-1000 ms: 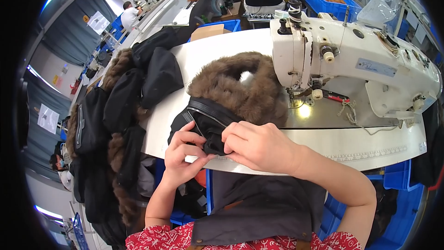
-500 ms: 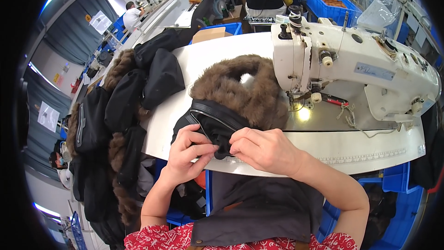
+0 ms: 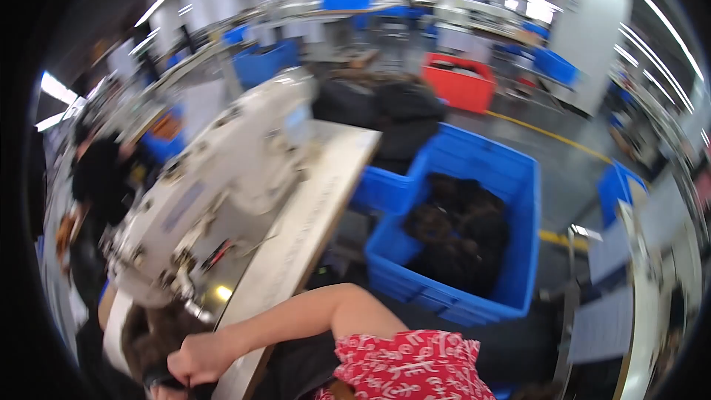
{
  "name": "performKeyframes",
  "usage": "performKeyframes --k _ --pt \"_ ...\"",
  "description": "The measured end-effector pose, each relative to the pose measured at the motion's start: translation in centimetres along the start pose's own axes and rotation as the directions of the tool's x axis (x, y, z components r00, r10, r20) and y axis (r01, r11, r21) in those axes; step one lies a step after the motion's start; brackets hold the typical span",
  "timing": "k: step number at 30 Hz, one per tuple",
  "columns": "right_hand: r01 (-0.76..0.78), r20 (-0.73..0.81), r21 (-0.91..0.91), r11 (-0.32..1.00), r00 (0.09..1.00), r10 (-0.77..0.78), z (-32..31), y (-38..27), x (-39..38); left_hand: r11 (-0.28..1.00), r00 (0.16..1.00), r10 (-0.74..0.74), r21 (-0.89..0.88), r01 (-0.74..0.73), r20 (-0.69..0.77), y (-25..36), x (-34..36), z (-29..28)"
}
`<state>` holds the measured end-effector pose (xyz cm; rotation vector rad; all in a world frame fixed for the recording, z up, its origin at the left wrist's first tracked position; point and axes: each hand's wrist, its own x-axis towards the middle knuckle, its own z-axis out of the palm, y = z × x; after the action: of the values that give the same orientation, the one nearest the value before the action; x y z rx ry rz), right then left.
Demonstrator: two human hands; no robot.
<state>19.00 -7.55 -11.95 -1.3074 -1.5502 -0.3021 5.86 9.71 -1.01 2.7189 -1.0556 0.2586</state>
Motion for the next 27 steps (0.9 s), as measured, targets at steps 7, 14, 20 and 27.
performKeyframes --k 7,14,20,27 --pt "0.080 0.163 -0.280 0.957 0.986 -0.035 -0.9 -1.3 -0.8 0.858 0.615 -0.402 0.043 0.513 0.678 -0.9 4.7 -1.0" --pt "0.092 -0.139 -0.162 0.982 0.984 -0.115 0.3 -2.8 0.8 0.981 0.955 -0.054 -0.192 -0.004 -0.293 -12.0 -12.8 7.9" --pt "-0.097 -0.043 -0.198 0.975 0.995 0.090 -3.2 -2.0 -0.8 0.841 0.874 -0.476 -0.340 0.421 -0.095 0.4 2.0 1.2" --pt "-0.262 -0.060 0.055 0.964 0.962 0.265 -2.8 -2.4 -0.7 0.891 0.871 -0.446 -0.192 0.411 -0.207 1.3 1.1 2.2"
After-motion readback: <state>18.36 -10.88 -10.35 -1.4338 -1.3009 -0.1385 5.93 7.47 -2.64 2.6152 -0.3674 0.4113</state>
